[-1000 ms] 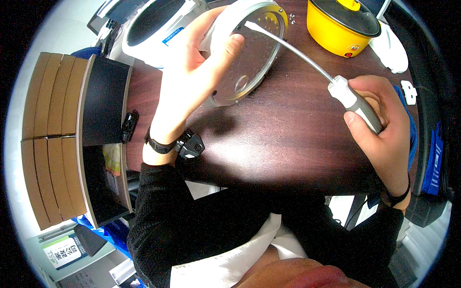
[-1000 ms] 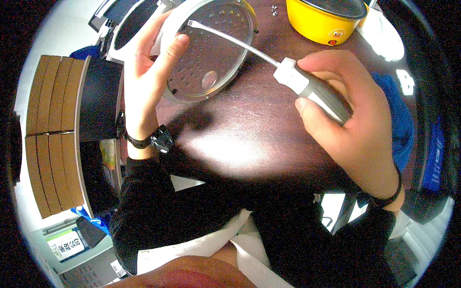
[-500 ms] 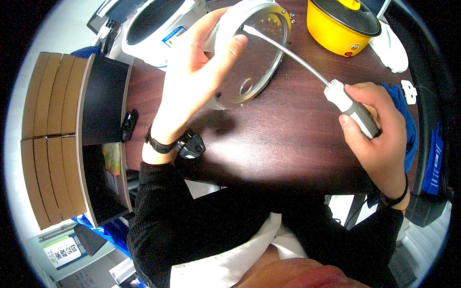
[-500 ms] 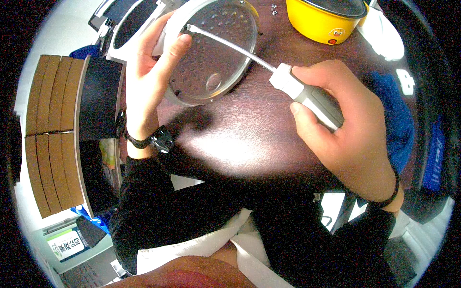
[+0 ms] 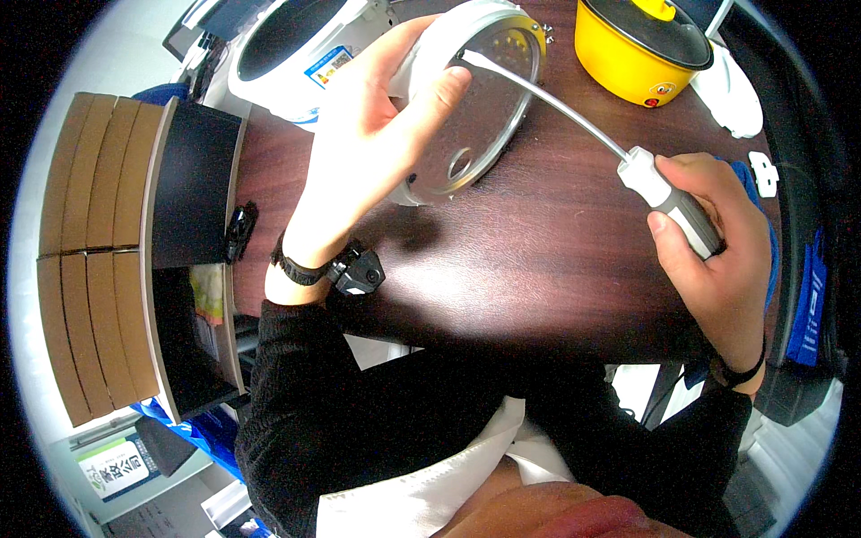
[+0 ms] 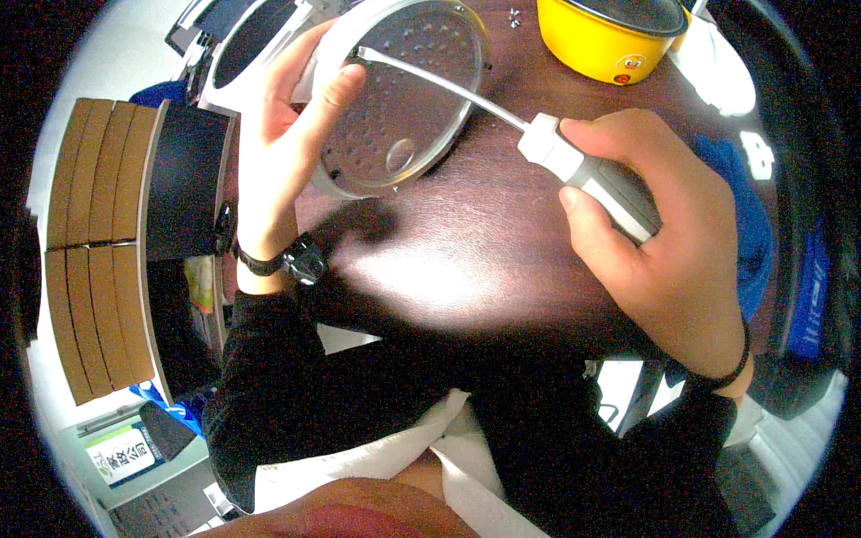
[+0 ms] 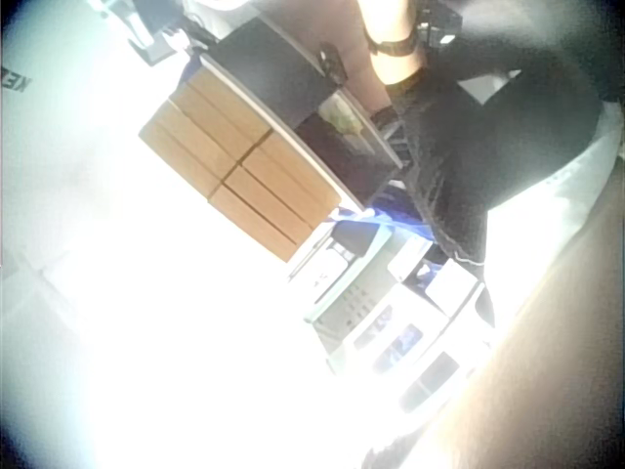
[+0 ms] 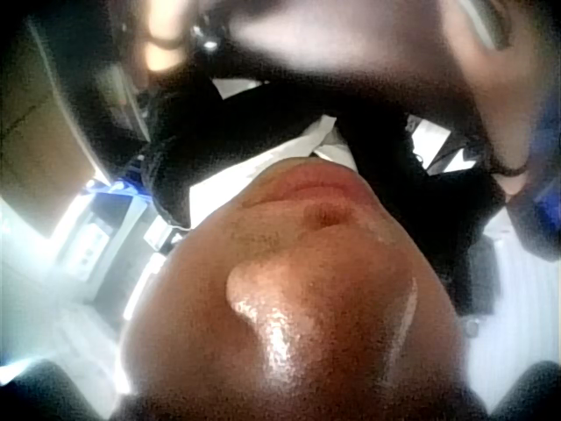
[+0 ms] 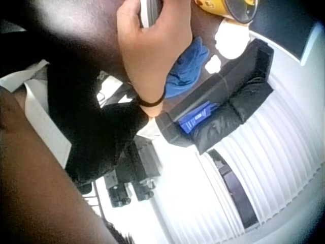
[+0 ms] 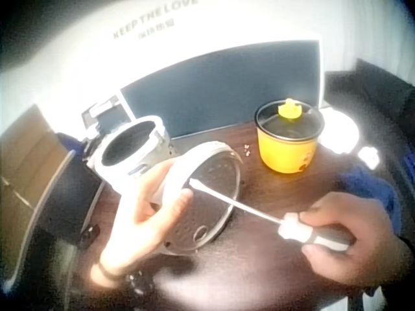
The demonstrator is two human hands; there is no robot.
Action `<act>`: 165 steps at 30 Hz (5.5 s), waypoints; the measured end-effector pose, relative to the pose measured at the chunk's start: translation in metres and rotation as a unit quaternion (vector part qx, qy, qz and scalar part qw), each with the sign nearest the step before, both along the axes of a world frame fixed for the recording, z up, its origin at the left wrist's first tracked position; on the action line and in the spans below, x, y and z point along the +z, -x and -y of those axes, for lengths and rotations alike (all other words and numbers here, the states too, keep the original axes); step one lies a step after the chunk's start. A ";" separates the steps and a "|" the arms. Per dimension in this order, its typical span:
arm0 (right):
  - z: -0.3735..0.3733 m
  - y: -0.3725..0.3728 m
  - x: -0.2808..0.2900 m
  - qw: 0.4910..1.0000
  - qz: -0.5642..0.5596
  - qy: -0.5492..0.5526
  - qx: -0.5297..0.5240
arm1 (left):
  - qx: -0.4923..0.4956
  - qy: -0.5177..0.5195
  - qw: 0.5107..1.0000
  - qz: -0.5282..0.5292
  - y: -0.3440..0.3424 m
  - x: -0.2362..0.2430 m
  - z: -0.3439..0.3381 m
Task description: The person uses a screwdriver to repeatedly pry at the rim of a white circular appliance part, likely a rice cooker lid or inner cover, while holding it with the other hand. The person rotates the part and continues prying along the edge without visibly removing any components.
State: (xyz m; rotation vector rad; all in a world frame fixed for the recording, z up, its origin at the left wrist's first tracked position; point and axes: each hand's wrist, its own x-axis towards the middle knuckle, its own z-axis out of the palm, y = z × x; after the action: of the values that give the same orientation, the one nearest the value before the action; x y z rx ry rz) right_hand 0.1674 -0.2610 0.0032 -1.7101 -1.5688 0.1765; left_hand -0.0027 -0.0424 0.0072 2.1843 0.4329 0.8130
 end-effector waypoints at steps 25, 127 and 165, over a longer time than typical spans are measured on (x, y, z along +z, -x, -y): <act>-0.006 0.005 0.008 0.981 0.175 -0.006 -0.086 | -0.091 0.119 0.985 -0.089 0.004 0.003 -0.011; -0.024 0.006 0.032 0.984 0.144 0.094 -0.045 | -0.035 -0.053 0.997 0.045 0.010 -0.018 -0.012; -0.003 0.025 0.036 0.989 0.100 0.043 -0.099 | -0.202 0.148 0.968 -0.004 0.029 0.032 -0.001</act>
State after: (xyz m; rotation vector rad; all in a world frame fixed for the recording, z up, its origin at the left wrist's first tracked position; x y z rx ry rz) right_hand 0.1427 -0.2579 0.0390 -1.9906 -1.5398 -0.0295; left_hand -0.0313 -0.0418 0.0389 1.9054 0.0949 0.4791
